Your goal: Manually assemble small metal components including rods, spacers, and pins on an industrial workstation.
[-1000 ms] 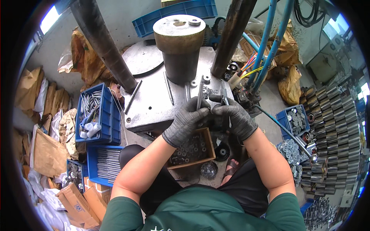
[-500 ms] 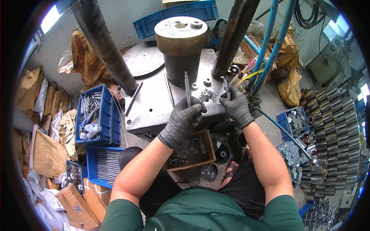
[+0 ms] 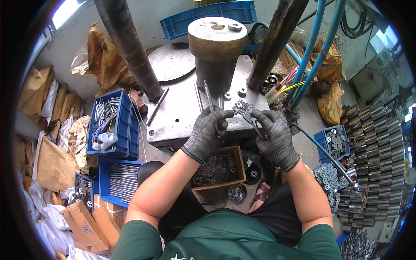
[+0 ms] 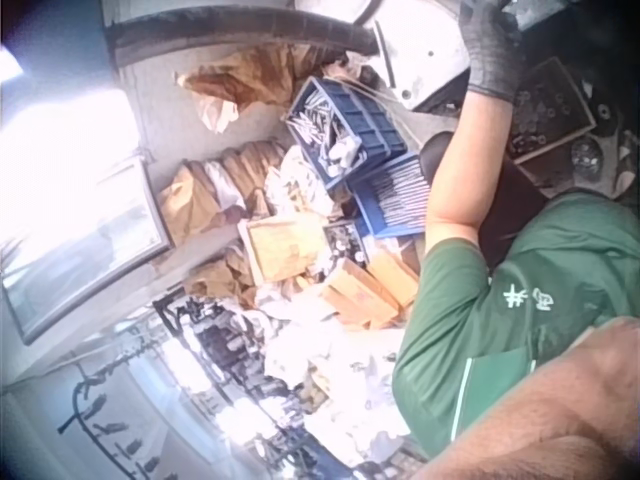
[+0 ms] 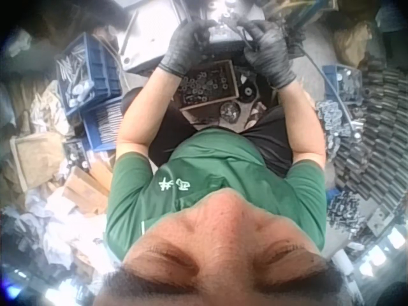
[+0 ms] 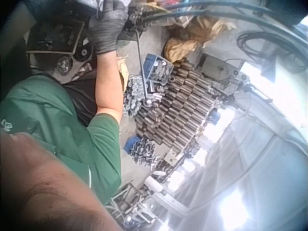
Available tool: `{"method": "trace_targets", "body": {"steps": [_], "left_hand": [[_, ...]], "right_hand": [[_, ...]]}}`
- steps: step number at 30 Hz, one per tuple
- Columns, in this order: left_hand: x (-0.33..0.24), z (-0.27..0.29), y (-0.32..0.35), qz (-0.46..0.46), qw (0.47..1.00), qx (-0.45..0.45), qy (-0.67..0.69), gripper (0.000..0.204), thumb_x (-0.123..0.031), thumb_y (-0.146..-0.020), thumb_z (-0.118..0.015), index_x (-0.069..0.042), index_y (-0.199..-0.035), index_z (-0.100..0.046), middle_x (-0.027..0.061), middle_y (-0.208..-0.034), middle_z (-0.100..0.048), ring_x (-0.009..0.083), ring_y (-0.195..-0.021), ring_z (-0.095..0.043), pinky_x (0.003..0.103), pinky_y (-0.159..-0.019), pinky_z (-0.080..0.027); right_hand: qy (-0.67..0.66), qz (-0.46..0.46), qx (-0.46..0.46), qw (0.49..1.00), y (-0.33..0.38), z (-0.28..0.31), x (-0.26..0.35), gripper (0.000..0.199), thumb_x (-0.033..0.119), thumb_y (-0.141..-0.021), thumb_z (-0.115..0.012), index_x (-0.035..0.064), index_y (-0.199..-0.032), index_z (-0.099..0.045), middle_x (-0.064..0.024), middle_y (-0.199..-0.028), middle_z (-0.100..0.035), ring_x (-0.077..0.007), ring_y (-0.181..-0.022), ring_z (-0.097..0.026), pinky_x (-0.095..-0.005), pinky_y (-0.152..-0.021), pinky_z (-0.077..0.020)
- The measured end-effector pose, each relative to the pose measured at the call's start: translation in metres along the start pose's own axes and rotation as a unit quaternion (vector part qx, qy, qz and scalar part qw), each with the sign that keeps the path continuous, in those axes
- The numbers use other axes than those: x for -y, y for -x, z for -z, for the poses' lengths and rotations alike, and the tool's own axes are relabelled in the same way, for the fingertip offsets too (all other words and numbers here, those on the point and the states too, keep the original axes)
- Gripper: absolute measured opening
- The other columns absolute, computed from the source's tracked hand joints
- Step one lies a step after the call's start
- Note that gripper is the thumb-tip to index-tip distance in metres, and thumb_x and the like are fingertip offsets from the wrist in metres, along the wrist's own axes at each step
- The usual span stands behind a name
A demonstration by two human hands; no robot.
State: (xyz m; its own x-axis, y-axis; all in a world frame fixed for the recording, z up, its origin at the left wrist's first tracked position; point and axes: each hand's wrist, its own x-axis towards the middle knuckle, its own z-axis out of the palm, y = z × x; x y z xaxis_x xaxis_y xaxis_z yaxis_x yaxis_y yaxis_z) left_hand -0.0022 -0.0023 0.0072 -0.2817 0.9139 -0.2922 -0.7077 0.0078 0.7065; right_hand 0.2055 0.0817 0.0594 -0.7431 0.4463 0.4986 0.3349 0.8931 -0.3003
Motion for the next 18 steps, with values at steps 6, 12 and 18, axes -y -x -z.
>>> {"method": "trace_targets", "body": {"steps": [6,12,18], "left_hand": [[-0.0003,-0.0059,0.0038,-0.008,0.999,-0.011,0.047,0.008,-0.006,-0.094,-0.060,-0.006,-0.092,-0.053,0.0019,-0.070,-0.052,0.0089,-0.056,-0.050,0.020,-0.044,-0.039],[0.0000,-0.0037,0.0036,0.002,0.998,0.011,0.058,0.011,-0.004,-0.094,-0.061,-0.008,-0.096,-0.051,0.0019,-0.072,-0.051,0.0093,-0.058,-0.051,0.021,-0.045,-0.040],[-0.0008,0.0004,0.0050,-0.007,1.000,0.019,0.020,0.011,-0.003,-0.094,-0.061,-0.007,-0.097,-0.052,0.0012,-0.071,-0.052,0.0090,-0.059,-0.052,0.021,-0.046,-0.040]], "right_hand": [[0.001,0.009,0.007,1.000,-0.0006,-0.0043,0.0032,0.054,-0.002,-0.065,-0.062,0.0073,-0.119,-0.067,-0.0181,-0.104,-0.067,-0.0400,-0.096,-0.062,-0.0494,-0.085,-0.0514],[0.013,0.010,0.012,1.000,-0.0022,-0.0052,0.0065,0.053,-0.001,-0.066,-0.063,0.0079,-0.118,-0.068,-0.0166,-0.104,-0.067,-0.0394,-0.094,-0.062,-0.0492,-0.083,-0.0513],[0.041,0.030,0.011,0.999,-0.0059,-0.0053,0.0055,0.051,-0.001,-0.068,-0.061,0.0082,-0.118,-0.068,-0.0164,-0.102,-0.067,-0.0390,-0.093,-0.063,-0.0493,-0.082,-0.0513]]}}
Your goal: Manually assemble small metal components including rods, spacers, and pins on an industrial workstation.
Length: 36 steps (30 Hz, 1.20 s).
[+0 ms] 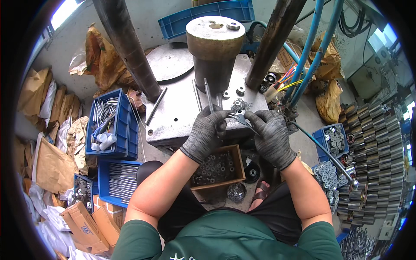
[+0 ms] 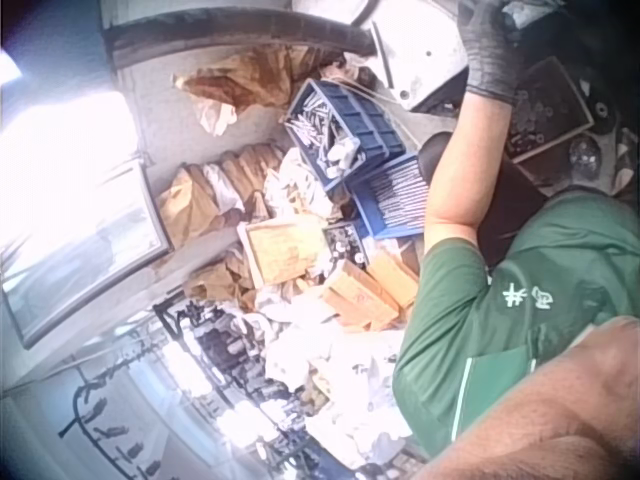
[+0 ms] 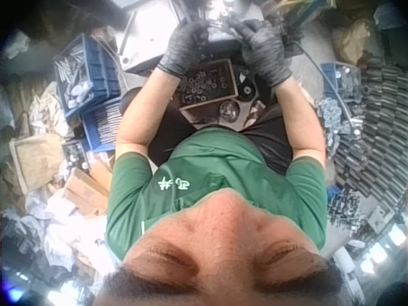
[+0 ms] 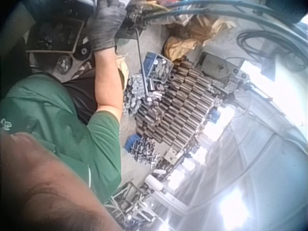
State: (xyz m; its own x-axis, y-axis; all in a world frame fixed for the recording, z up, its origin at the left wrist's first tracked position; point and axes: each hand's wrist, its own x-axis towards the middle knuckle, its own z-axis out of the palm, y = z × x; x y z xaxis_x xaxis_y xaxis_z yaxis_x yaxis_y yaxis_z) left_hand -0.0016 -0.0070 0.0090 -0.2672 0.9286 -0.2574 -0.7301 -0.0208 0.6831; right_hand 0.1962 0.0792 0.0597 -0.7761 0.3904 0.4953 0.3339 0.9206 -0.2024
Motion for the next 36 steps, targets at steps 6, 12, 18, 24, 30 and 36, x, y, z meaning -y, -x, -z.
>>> {"method": "trace_targets", "body": {"steps": [6,12,18,24,30,36], "left_hand": [[-0.010,-0.015,0.013,-0.138,0.958,0.003,-0.252,0.018,-0.012,-0.098,-0.060,-0.003,-0.113,-0.063,0.0007,-0.078,-0.063,0.0048,-0.062,-0.051,0.018,-0.053,-0.040],[-0.008,0.004,0.008,-0.184,0.931,-0.010,-0.314,0.030,-0.017,-0.101,-0.054,-0.001,-0.123,-0.066,0.0034,-0.090,-0.070,0.0067,-0.073,-0.056,0.022,-0.067,-0.047],[-0.005,0.002,0.010,-0.248,0.899,0.024,-0.360,0.029,-0.008,-0.098,-0.061,0.002,-0.124,-0.066,0.0088,-0.103,-0.072,0.0138,-0.094,-0.066,0.028,-0.089,-0.053],[-0.014,-0.005,0.014,-0.182,0.914,0.073,-0.355,0.027,-0.008,-0.097,-0.064,0.003,-0.122,-0.067,0.0093,-0.103,-0.073,0.0133,-0.096,-0.067,0.029,-0.090,-0.054],[-0.006,0.006,0.010,-0.156,0.930,0.150,-0.296,0.028,-0.012,-0.099,-0.060,0.004,-0.120,-0.067,0.0114,-0.098,-0.073,0.0149,-0.092,-0.068,0.030,-0.088,-0.056],[-0.006,0.006,0.012,-0.104,0.953,0.153,-0.240,0.034,-0.017,-0.094,-0.059,0.005,-0.119,-0.066,0.0131,-0.100,-0.073,0.0125,-0.085,-0.068,0.024,-0.077,-0.056]], "right_hand": [[-0.113,-0.121,0.031,0.986,0.008,0.005,-0.012,0.042,0.000,-0.077,-0.063,0.0030,-0.118,-0.068,-0.0174,-0.098,-0.068,-0.0370,-0.089,-0.066,-0.0435,-0.080,-0.0544],[-0.339,-0.288,0.006,0.896,0.016,0.016,-0.032,0.044,0.009,-0.086,-0.074,-0.0043,-0.127,-0.064,-0.0111,-0.105,-0.072,-0.0141,-0.097,-0.066,-0.0293,-0.088,-0.0527],[-0.415,-0.321,-0.005,0.851,0.014,0.022,-0.029,0.045,0.006,-0.086,-0.073,-0.0040,-0.128,-0.063,-0.0075,-0.102,-0.070,-0.0115,-0.092,-0.064,-0.0281,-0.085,-0.0531],[-0.347,-0.279,0.083,0.891,0.022,0.036,-0.050,0.047,0.004,-0.084,-0.074,-0.0014,-0.129,-0.065,-0.0048,-0.101,-0.070,-0.0099,-0.091,-0.062,-0.0279,-0.085,-0.0530],[-0.375,-0.241,0.181,0.877,0.019,0.047,-0.036,0.045,0.003,-0.085,-0.073,-0.0012,-0.128,-0.065,-0.0087,-0.108,-0.074,-0.0102,-0.098,-0.066,-0.0285,-0.089,-0.0543],[-0.313,-0.211,0.226,0.898,0.008,0.040,-0.009,0.042,0.007,-0.086,-0.074,-0.0006,-0.127,-0.065,-0.0131,-0.105,-0.075,-0.0134,-0.092,-0.069,-0.0303,-0.087,-0.0556]]}}
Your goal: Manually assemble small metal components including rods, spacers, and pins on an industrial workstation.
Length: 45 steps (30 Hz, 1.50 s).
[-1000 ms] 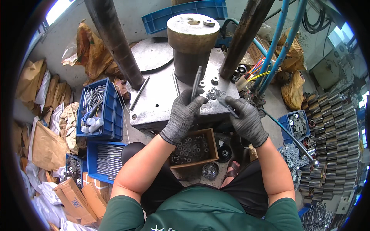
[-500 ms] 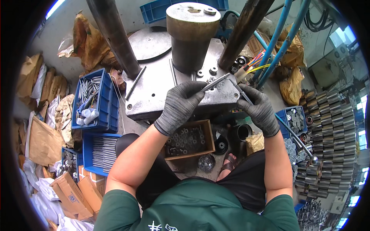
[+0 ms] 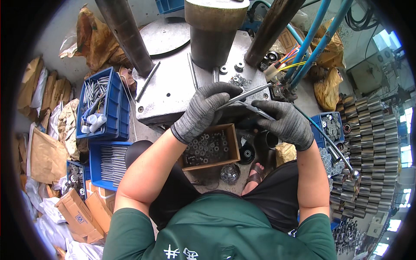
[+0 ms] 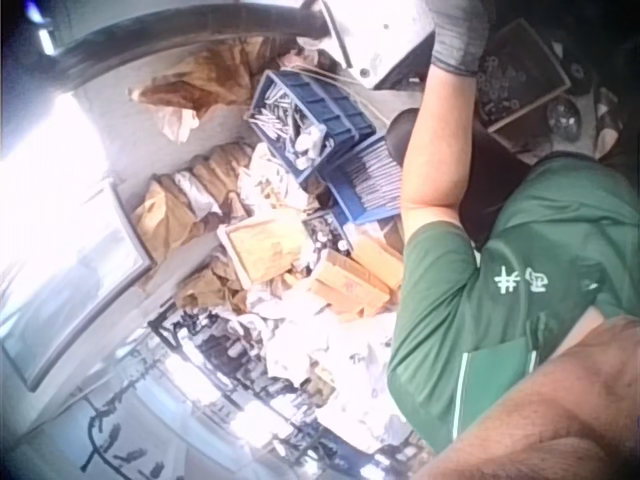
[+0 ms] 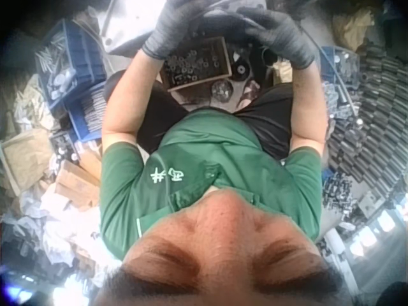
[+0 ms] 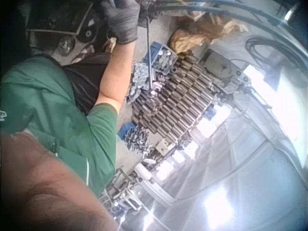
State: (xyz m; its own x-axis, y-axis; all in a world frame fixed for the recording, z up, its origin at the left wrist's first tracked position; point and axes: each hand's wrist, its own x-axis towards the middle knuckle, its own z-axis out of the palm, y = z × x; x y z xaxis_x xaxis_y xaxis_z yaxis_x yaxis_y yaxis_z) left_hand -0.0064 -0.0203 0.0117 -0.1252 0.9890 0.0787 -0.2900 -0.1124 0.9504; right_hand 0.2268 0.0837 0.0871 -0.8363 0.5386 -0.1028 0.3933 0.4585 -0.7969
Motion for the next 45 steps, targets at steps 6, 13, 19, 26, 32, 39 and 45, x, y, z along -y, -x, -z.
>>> {"method": "trace_targets", "body": {"steps": [6,13,19,26,32,39,45], "left_hand": [[-0.014,-0.009,0.001,0.057,0.997,0.000,0.054,0.041,-0.007,-0.087,-0.047,0.006,-0.123,-0.062,0.0147,-0.100,-0.074,0.0044,-0.049,-0.051,0.016,-0.048,-0.044],[-0.010,-0.006,0.001,0.066,0.985,0.034,0.158,0.047,-0.003,-0.084,-0.043,0.010,-0.126,-0.058,0.0200,-0.108,-0.072,0.0058,-0.048,-0.052,0.017,-0.049,-0.047],[-0.024,-0.023,0.000,0.118,0.953,-0.047,0.276,0.050,-0.004,-0.084,-0.043,0.012,-0.131,-0.053,0.0229,-0.115,-0.069,0.0063,-0.054,-0.056,0.021,-0.059,-0.055],[-0.002,0.000,-0.005,0.097,0.910,0.027,0.401,0.051,-0.013,-0.089,-0.051,0.007,-0.137,-0.049,0.0230,-0.114,-0.070,0.0090,-0.050,-0.054,0.020,-0.050,-0.049],[-0.004,0.009,-0.006,0.099,0.879,0.046,0.464,0.057,-0.017,-0.090,-0.053,0.005,-0.141,-0.045,0.0231,-0.111,-0.071,0.0100,-0.048,-0.049,0.021,-0.045,-0.042],[-0.004,0.013,-0.007,0.074,0.898,0.042,0.432,0.064,-0.015,-0.088,-0.054,0.005,-0.147,-0.039,0.0202,-0.110,-0.070,0.0099,-0.049,-0.045,0.021,-0.045,-0.039],[-0.008,0.008,-0.006,0.051,0.918,-0.008,0.393,0.053,-0.014,-0.102,-0.056,-0.015,-0.152,-0.038,0.0108,-0.121,-0.062,0.0133,-0.083,-0.061,0.023,-0.067,-0.052]], "right_hand": [[0.007,0.024,0.013,1.000,-0.004,-0.008,-0.007,0.045,0.006,-0.084,-0.074,0.0005,-0.127,-0.066,-0.0150,-0.108,-0.075,-0.0149,-0.099,-0.070,-0.0318,-0.090,-0.0550],[0.056,-0.003,0.032,0.998,-0.007,-0.006,0.010,0.049,0.004,-0.082,-0.074,0.0024,-0.130,-0.065,-0.0142,-0.109,-0.075,-0.0168,-0.099,-0.071,-0.0314,-0.091,-0.0548],[0.045,0.078,-0.020,0.996,-0.009,-0.019,-0.017,0.053,0.006,-0.082,-0.075,0.0022,-0.133,-0.062,-0.0154,-0.121,-0.070,-0.0169,-0.106,-0.068,-0.0327,-0.092,-0.0541],[-0.267,0.004,0.021,0.963,-0.011,-0.046,-0.048,0.060,0.013,-0.084,-0.076,0.0031,-0.139,-0.055,-0.0137,-0.123,-0.066,-0.0168,-0.104,-0.065,-0.0354,-0.091,-0.0533],[-0.102,-0.066,-0.020,0.992,-0.013,-0.028,-0.048,0.046,0.010,-0.082,-0.073,0.0022,-0.126,-0.060,-0.0157,-0.106,-0.068,-0.0233,-0.100,-0.067,-0.0372,-0.087,-0.0529],[0.236,0.075,-0.177,0.953,-0.029,-0.029,-0.079,0.033,0.005,-0.074,-0.068,0.0045,-0.107,-0.065,-0.0188,-0.100,-0.067,-0.0400,-0.094,-0.063,-0.0477,-0.084,-0.0517],[0.327,0.141,-0.203,0.912,-0.038,-0.034,-0.088,0.035,0.007,-0.071,-0.068,0.0075,-0.106,-0.067,-0.0141,-0.106,-0.068,-0.0380,-0.098,-0.062,-0.0466,-0.088,-0.0504]]}}
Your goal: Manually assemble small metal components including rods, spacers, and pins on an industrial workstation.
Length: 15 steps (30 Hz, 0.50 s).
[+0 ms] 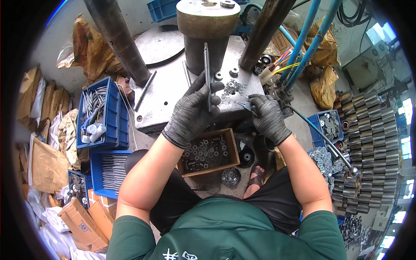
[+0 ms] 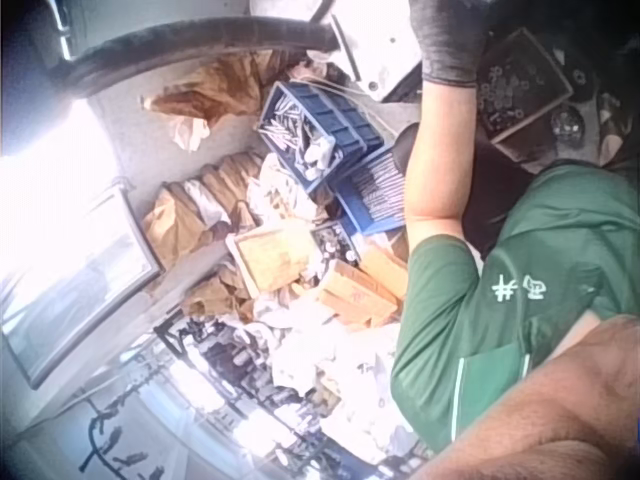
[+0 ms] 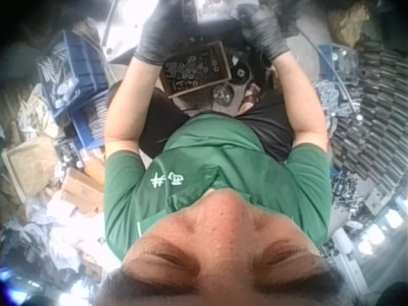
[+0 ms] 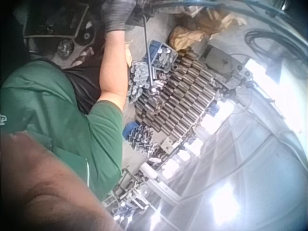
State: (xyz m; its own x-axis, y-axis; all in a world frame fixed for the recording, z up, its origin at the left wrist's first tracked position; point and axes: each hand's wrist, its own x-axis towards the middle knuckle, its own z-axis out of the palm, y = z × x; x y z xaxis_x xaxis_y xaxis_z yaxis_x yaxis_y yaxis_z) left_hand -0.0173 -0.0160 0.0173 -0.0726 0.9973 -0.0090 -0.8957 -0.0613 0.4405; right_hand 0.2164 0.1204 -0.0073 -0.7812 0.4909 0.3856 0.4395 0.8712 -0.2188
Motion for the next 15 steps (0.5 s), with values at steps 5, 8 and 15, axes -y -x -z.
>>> {"method": "trace_targets", "body": {"steps": [5,8,15], "left_hand": [[0.005,0.002,-0.002,0.006,0.999,-0.024,0.036,0.048,-0.013,-0.104,-0.054,-0.019,-0.150,-0.042,0.0070,-0.098,-0.060,0.0114,-0.074,-0.057,0.021,-0.061,-0.049],[0.004,0.007,-0.002,0.003,0.999,0.035,0.038,0.043,-0.014,-0.105,-0.050,-0.018,-0.147,-0.044,0.0060,-0.089,-0.058,0.0102,-0.066,-0.051,0.020,-0.056,-0.043],[0.008,0.018,-0.005,0.012,0.997,0.071,0.002,0.047,-0.019,-0.098,-0.054,-0.003,-0.141,-0.048,0.0070,-0.095,-0.061,0.0103,-0.061,-0.048,0.020,-0.050,-0.041]], "right_hand": [[0.020,0.030,-0.018,0.999,-0.002,-0.009,-0.004,0.032,0.009,-0.073,-0.068,0.0078,-0.105,-0.066,-0.0122,-0.111,-0.069,-0.0365,-0.098,-0.062,-0.0466,-0.086,-0.0505],[0.038,0.038,-0.022,0.998,-0.003,-0.011,-0.001,0.027,0.010,-0.074,-0.069,0.0085,-0.101,-0.066,-0.0120,-0.107,-0.069,-0.0356,-0.097,-0.062,-0.0468,-0.084,-0.0501],[0.046,0.024,0.000,0.999,-0.004,-0.008,0.002,0.026,0.006,-0.069,-0.070,0.0065,-0.095,-0.063,-0.0140,-0.091,-0.065,-0.0375,-0.092,-0.062,-0.0473,-0.083,-0.0483]]}}
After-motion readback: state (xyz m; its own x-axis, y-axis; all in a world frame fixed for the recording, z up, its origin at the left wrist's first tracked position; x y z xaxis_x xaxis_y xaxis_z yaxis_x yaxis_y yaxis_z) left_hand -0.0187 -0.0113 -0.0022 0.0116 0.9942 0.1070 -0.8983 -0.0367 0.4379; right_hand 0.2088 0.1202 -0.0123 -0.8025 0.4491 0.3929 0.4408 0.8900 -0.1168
